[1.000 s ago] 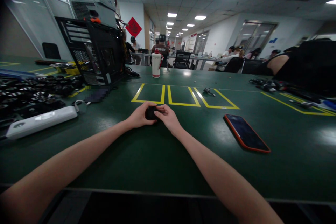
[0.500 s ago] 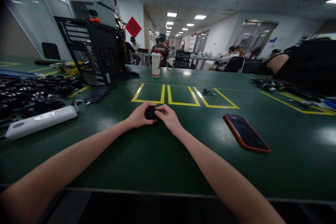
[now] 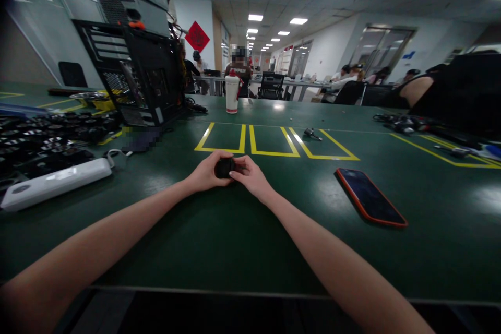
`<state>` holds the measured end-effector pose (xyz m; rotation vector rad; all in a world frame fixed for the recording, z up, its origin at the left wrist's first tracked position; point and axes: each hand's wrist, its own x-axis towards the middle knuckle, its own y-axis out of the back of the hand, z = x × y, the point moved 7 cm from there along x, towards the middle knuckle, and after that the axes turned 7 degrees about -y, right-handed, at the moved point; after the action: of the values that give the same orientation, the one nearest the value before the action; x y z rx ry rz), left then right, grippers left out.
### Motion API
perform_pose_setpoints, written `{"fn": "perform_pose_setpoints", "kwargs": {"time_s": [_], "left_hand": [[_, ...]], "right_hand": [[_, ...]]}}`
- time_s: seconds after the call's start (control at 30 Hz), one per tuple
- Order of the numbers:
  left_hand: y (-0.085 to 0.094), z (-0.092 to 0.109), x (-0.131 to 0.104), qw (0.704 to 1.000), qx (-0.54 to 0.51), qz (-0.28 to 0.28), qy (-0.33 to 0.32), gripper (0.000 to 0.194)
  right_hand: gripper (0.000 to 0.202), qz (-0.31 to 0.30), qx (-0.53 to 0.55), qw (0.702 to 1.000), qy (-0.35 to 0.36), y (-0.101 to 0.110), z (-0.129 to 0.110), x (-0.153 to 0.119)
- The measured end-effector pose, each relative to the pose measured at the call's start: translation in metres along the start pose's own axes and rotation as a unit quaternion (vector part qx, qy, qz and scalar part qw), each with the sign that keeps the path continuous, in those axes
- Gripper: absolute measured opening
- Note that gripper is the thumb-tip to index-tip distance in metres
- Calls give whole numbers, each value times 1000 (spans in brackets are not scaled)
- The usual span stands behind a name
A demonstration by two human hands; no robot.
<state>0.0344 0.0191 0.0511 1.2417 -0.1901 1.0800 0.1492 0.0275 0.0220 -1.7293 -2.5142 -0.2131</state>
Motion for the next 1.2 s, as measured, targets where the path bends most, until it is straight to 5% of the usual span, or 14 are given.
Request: {"fn": "perform_pose_setpoints", "kwargs": {"time_s": [0.2,0.33,0.63,0.97,1.2], "left_hand": [[0,-2,3,1000,-10,-14,19,57],[1,-3,6,999,-20,-16,27,56],[1,-5,12,997,-36,-38,58,56],[5,-1,11,997,-40,-38,57,53],[6,1,7,998,-30,-26,39,55]], "right_hand": [[18,33,-3,999,19,2,-2,2],[31,52,1,998,-20,7,4,7],[32,-20,50,998,-40,3,-2,8],[25,42,7,998,-39,5,-5,10],[33,2,25,999,-39,-1,-6,3]]}}
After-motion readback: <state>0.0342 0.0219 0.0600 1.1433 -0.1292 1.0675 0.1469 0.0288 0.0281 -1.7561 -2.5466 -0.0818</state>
